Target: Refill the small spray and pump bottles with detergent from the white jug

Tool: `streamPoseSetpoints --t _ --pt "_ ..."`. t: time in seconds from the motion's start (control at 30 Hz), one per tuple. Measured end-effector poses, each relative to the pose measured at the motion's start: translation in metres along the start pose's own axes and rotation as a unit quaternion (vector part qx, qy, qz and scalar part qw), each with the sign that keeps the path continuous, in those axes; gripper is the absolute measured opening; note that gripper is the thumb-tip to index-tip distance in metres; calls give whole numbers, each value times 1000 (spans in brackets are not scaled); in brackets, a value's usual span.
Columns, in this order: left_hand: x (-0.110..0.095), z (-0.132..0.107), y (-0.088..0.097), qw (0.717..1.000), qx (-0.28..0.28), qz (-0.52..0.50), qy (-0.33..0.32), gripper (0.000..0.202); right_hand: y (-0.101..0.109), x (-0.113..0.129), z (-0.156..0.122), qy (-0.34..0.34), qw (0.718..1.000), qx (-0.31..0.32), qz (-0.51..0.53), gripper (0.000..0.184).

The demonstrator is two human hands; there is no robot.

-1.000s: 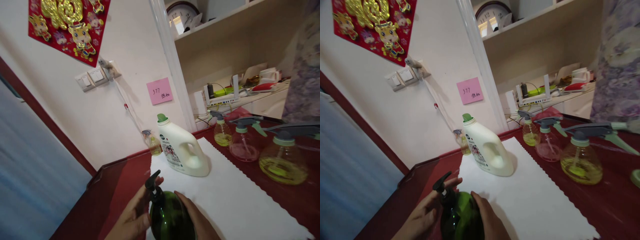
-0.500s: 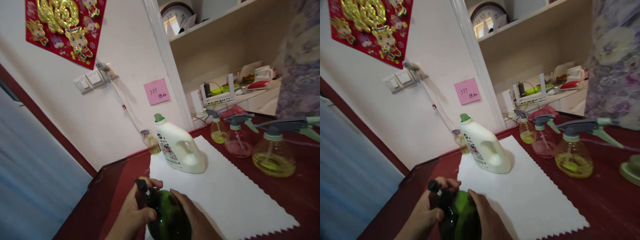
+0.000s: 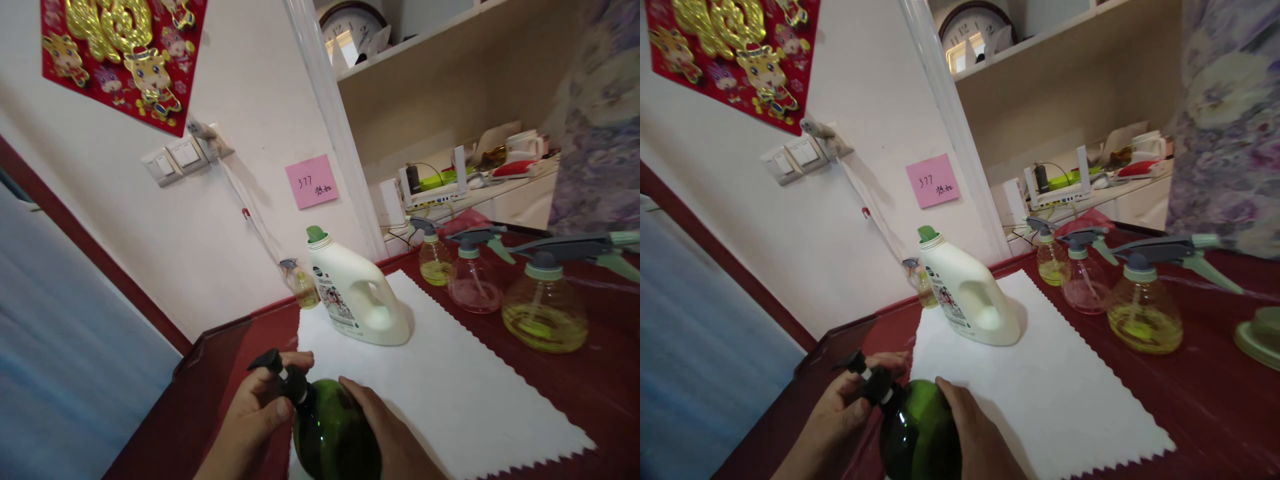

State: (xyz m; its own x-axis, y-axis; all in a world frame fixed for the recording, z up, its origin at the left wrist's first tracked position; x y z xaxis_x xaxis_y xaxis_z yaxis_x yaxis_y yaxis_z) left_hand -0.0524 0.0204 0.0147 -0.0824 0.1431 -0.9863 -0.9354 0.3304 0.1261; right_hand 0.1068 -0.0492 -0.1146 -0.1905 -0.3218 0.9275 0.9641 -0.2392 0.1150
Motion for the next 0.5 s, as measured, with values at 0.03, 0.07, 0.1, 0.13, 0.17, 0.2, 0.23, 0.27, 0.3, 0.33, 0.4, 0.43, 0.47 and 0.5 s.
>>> streamPoseSetpoints --t 0.03,0.07,0.1,0.13,0.17,0.2,0.23,0.27,0.3,0.33,0.4,0.43,0.47,0.5 --pt "-4 2 1 999 -27 0 -26 55 0 -1 0 2 1000 2 1 81" --pt "-8 3 3 997 -53 -5 -47 56 0 -2 0 5 1000 5 1 83" --pt "-13 3 5 995 -77 -14 -61 57 0 -2 0 7 1000 8 1 85" --pt "-17 4 7 993 -98 -26 -68 57 0 -3 0 9 1000 12 1 88" --pt "-22 4 9 990 -113 -38 -71 57 0 -3 0 11 1000 14 1 91" --pt "-26 4 12 988 -127 -50 -74 56 0 -3 0 11 1000 15 0 92" --pt "-32 4 14 985 -138 -61 -79 56 0 -3 0 9 1000 14 -2 92" --pt "-37 4 16 983 -146 -74 -85 56 0 -2 0 7 1000 14 -4 92" --pt "-42 3 18 979 -155 -91 -91 56 1 -1 0 4 1000 14 -7 90" --pt "-47 3 21 975 -164 -113 -98 54 1 -1 0 -1 1000 15 -9 89" --pt "-56 1 25 965 -178 -161 -109 52 2 1 0 -19 1000 23 -9 90" --pt "-59 1 28 959 -185 -181 -111 51 3 1 0 -27 999 27 -9 91" --pt "-62 0 31 955 -195 -195 -111 51 4 2 0 -29 999 27 -17 90" --pt "-64 0 34 950 -209 -204 -111 50 5 2 0 -25 999 25 -26 91"
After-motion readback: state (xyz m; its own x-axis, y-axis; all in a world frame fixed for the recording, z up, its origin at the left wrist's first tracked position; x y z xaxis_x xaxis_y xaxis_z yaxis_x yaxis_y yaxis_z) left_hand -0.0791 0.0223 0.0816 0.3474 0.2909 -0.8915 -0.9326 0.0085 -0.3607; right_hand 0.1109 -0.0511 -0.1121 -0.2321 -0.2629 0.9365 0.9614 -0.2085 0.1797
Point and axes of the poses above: each hand's wrist, its own z-axis towards the middle knuckle, its own y-axis out of the back of the hand, x = y × z, the point moved 4 cm from there along z, towards the middle knuckle, and after that the axes turned 7 degrees about -x, right-handed, at the moved point
